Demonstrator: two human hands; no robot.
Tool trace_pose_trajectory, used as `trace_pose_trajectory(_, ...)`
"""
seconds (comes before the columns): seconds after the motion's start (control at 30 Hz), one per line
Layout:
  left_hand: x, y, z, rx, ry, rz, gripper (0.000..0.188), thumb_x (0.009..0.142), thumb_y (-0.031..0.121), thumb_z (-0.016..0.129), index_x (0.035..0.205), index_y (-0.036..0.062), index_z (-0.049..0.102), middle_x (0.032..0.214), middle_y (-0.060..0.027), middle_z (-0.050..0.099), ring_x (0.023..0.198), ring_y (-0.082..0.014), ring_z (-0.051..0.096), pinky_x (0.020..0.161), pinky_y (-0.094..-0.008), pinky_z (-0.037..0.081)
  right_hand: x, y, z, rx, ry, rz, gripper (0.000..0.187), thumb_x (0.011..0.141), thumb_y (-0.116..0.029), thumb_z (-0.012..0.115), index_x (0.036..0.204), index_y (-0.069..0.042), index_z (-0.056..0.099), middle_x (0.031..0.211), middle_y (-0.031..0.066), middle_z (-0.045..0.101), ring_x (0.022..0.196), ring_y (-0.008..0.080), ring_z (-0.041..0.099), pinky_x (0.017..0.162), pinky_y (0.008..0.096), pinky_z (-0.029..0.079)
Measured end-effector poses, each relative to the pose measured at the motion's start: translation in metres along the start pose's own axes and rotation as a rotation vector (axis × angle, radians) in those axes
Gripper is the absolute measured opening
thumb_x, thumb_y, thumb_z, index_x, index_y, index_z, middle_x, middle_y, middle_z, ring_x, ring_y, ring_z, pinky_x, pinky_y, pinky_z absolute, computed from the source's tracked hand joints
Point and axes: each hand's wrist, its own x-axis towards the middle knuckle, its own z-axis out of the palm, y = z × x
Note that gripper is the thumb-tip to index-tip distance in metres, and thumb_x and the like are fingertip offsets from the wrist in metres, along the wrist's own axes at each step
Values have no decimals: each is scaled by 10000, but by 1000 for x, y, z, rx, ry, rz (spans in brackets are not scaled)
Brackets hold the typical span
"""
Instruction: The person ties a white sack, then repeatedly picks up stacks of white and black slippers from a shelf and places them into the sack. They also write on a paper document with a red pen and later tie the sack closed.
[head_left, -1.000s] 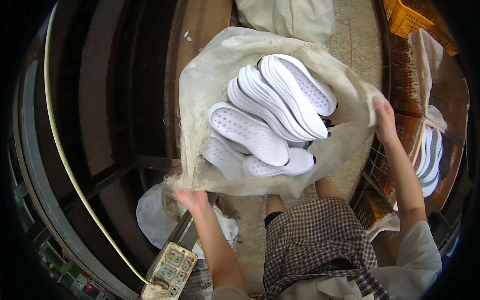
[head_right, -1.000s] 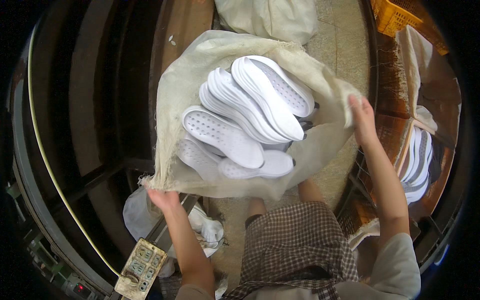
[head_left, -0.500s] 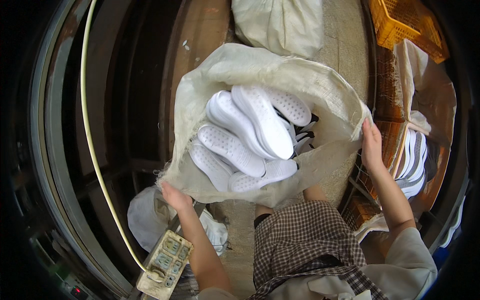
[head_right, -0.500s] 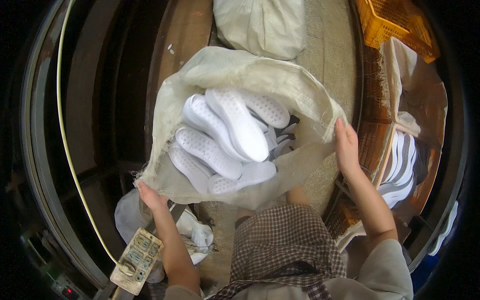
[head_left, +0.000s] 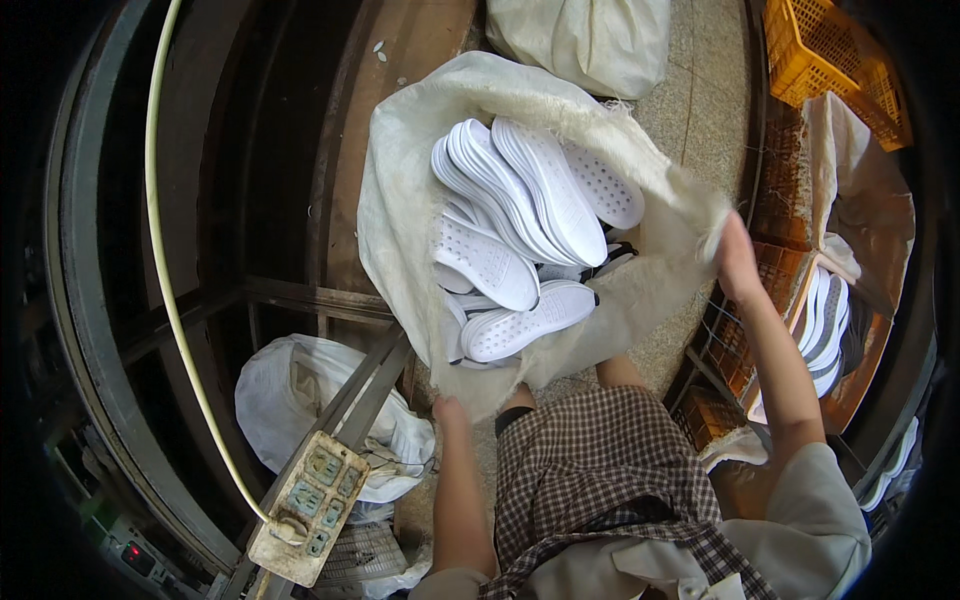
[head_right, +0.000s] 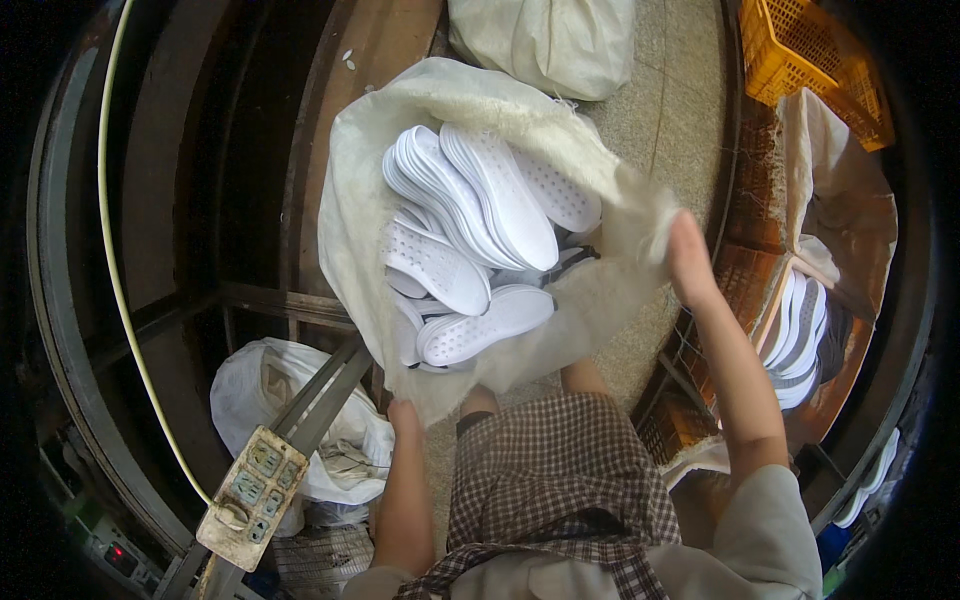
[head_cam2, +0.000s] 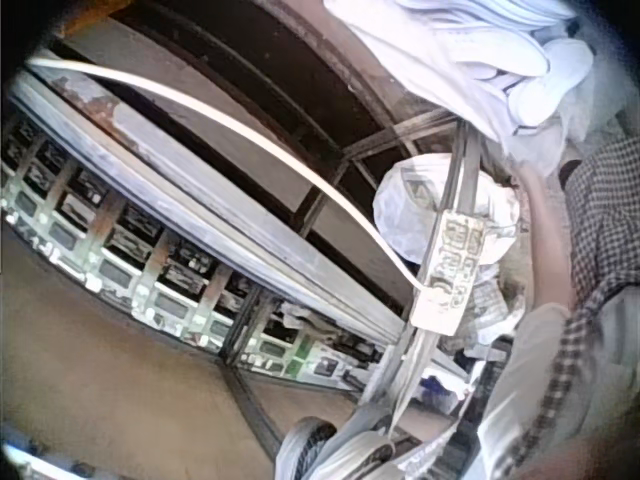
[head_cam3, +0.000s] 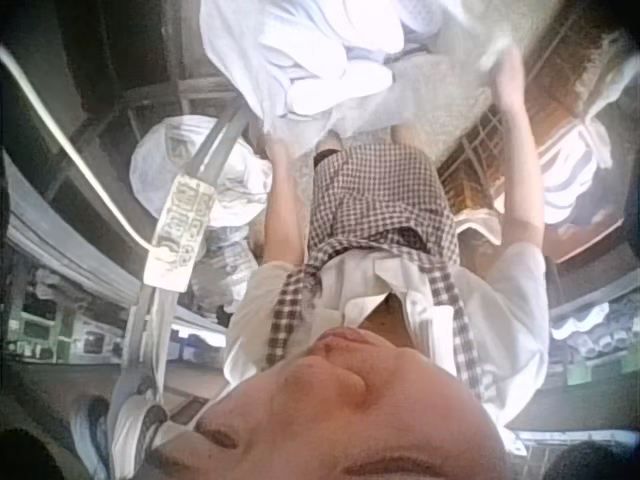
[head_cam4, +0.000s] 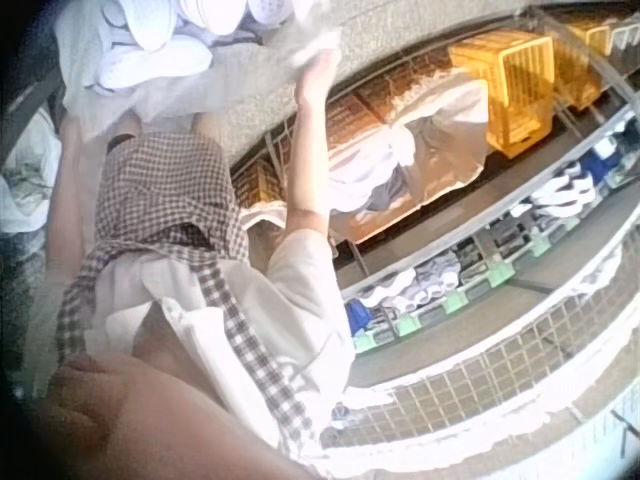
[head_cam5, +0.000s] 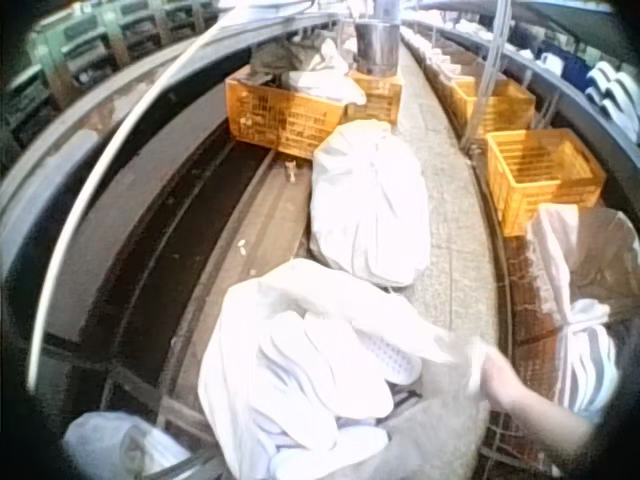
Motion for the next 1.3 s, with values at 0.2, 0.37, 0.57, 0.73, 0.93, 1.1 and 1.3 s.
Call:
trace_pose_trajectory(0.2,-85,73,-61,45,-119,83,132,795,92,454,865,43,555,799,-38,544,699,-148,532,604,-337,446,58,-95,-37,-414,264,-9,187,860,-146,565,954,16,567,806,115,632,666,222,638,641,357,561)
trace_pose_trajectory(0.37,-110,118,-83,-71,-57,314,242,884,202,524,1001,-1,580,972,-107,622,877,-213,612,765,-383,499,68,-116,0,-182,92,-125,432,923,-367,550,1139,7,571,974,109,641,827,234,635,778,364,518)
trace_pose_trajectory(0.57,-76,84,-55,656,-60,520,399,955,348,512,897,-32,617,802,-90,649,742,-159,591,669,-300,448,21,-73,-28,230,364,37,513,928,-439,517,1171,10,555,1089,140,600,946,231,607,895,374,460)
trace_pose_trajectory(0.73,-106,86,-22,122,-25,405,376,953,310,524,878,-47,617,814,-113,644,745,-173,590,668,-319,454,-28,-103,28,-115,-51,-131,486,926,-493,481,960,-27,612,853,65,615,750,179,582,708,323,480)
trace_pose_trajectory(0.93,-120,129,39,715,-344,1044,222,895,174,570,1000,-16,619,1020,-232,587,969,-353,548,849,-386,420,-59,-109,136,-858,-586,-796,147,775,-195,627,748,-51,633,1006,154,587,929,311,571,793,403,472)
trace_pose_trajectory(1.1,-62,160,70,224,-278,838,329,874,150,586,1127,-59,553,1170,-193,542,1053,-309,528,912,-373,410,-9,-79,135,-527,-637,-876,215,886,-214,587,863,-3,620,1174,200,510,1082,320,491,916,422,405)
trace_pose_trajectory(1.3,-69,178,101,-470,-279,582,343,953,249,469,1103,-54,524,1003,-192,566,955,-269,576,850,-379,467,-3,-79,171,-375,-656,-532,364,979,-341,450,924,-25,622,763,112,610,692,210,604,677,348,513)
